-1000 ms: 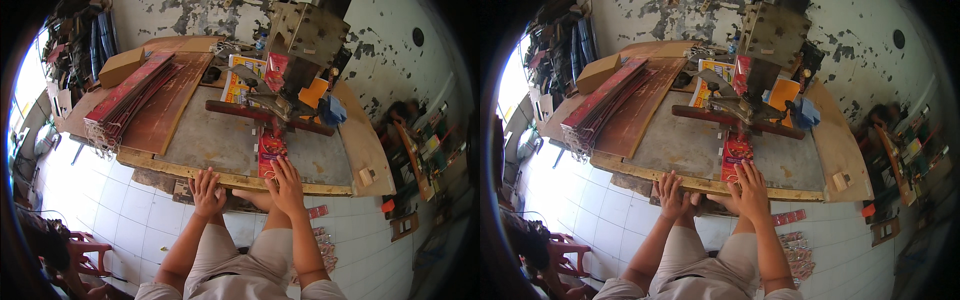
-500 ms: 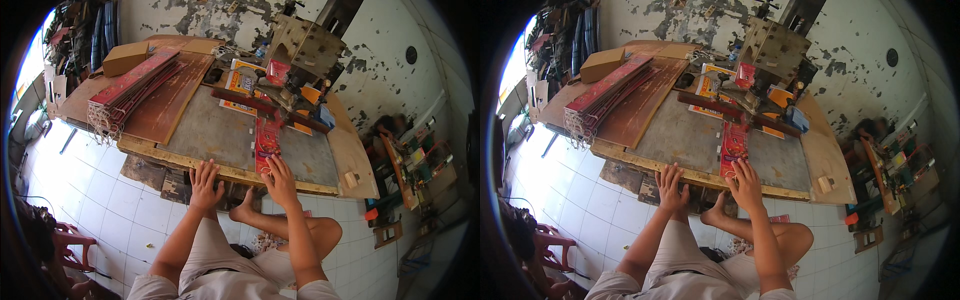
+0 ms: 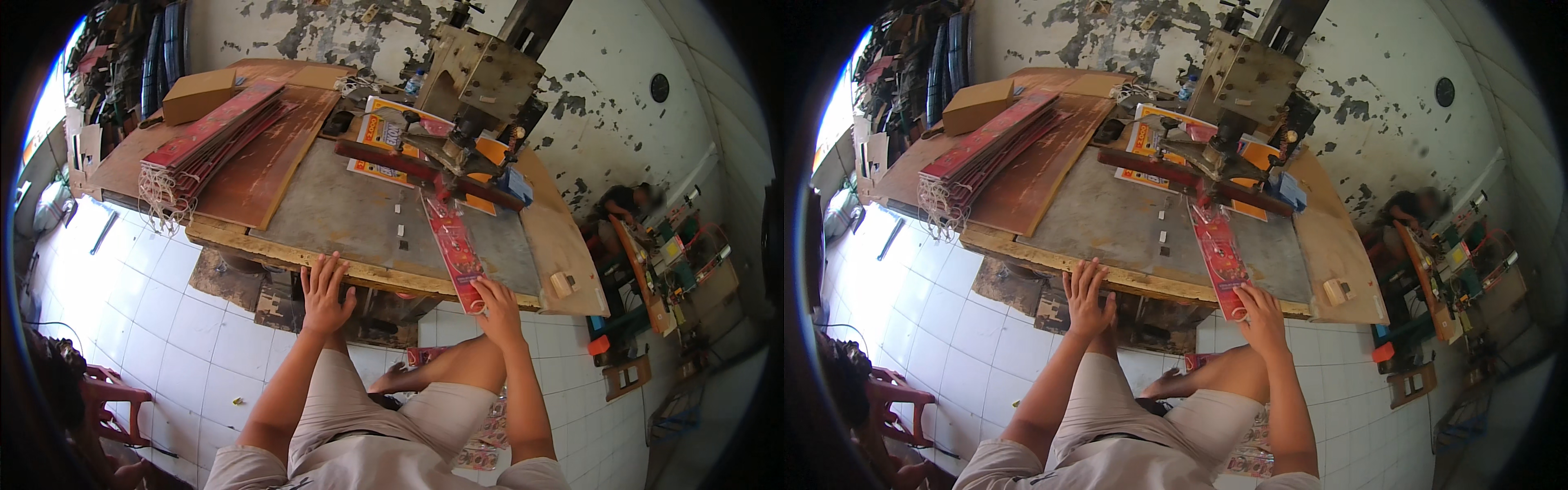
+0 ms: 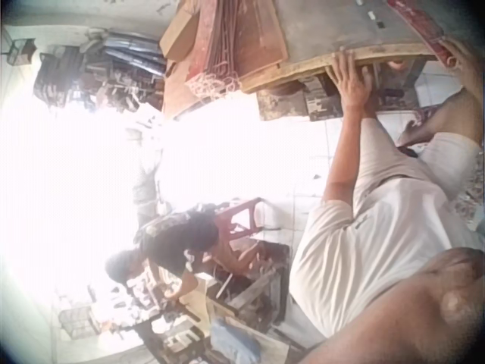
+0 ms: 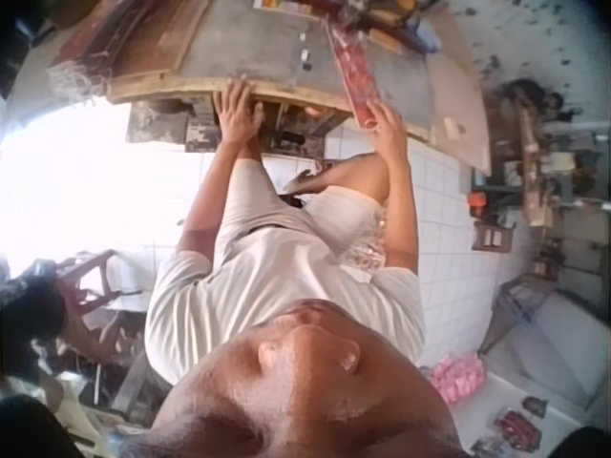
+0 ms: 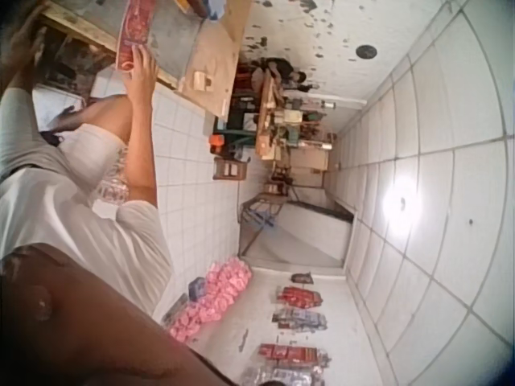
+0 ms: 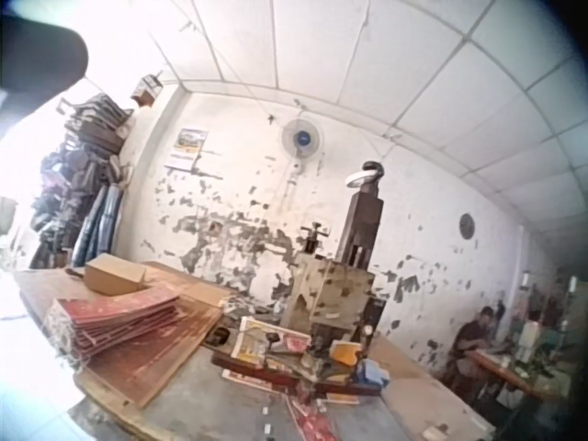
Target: The person places long red cardboard packaging strips onto a jig and uses a wooden block to apply adhesive labels to them.
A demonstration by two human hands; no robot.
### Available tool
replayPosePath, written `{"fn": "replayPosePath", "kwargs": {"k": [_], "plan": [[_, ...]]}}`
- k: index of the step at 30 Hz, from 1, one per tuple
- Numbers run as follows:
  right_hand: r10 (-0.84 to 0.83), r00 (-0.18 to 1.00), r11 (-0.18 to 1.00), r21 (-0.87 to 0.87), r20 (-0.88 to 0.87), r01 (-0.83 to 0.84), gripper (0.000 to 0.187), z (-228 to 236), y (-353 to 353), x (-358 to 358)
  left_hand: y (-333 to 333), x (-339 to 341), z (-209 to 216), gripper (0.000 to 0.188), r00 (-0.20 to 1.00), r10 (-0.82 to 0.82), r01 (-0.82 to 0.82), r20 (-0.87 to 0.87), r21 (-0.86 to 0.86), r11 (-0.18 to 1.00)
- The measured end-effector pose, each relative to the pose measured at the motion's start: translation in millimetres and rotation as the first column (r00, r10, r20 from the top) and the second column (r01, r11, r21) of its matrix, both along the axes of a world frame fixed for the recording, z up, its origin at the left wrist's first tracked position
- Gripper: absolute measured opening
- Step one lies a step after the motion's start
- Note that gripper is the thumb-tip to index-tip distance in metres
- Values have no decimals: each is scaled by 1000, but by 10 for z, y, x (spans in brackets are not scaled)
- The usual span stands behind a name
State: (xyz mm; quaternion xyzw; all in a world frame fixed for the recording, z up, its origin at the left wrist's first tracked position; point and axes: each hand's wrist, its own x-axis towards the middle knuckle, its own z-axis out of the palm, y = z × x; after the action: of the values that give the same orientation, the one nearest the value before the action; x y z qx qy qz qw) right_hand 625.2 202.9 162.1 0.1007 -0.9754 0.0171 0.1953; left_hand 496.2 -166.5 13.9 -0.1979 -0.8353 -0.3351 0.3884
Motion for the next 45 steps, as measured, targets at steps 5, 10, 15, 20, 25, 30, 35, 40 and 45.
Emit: {"fn": "replayPosePath", "kwargs": {"k": [5, 10, 15, 20, 25, 30, 35, 40, 45], "plan": [[-114, 989, 993, -47, -98, 110, 64, 79, 314, 423, 12, -27, -37, 62, 999, 35, -35, -20, -15, 999], [-255, 960, 967, -22, -112, 254, 60, 481, 321, 1092, 29, -62, -78, 61, 996, 59, -60, -71, -12, 998], [-306, 947, 945, -156, -101, 289, 45, 938, 443, 1955, 8, -89, -131, 58, 990, 80, -84, -114, -29, 996], [-456, 677, 887, -361, -578, 288, 26, 1433, 1197, 3599, 21, -157, -210, 55, 984, 104, -108, -147, -24, 994], [-775, 287, 623, -759, -563, 192, 50, 1950, 1829, 4583, 77, -212, -231, 53, 972, 117, -126, -203, -35, 991], [-835, 504, 476, -751, -221, 458, 59, 1976, 2179, 4501, 94, -254, -278, 50, 954, 156, -174, -254, -49, 984], [-905, 385, 421, -492, -179, 762, 50, 662, 2301, 3534, 95, -265, -294, 52, 950, 158, -182, -270, -64, 981], [-796, 604, 533, -512, -35, 673, 41, -1873, 2008, 2167, 39, -285, -303, 52, 945, 160, -187, -285, -70, 980], [-544, 692, 438, -543, 474, 716, 46, -4423, 1036, 1535, 142, -282, -235, 52, 954, 145, -165, -262, -55, 985]]}}
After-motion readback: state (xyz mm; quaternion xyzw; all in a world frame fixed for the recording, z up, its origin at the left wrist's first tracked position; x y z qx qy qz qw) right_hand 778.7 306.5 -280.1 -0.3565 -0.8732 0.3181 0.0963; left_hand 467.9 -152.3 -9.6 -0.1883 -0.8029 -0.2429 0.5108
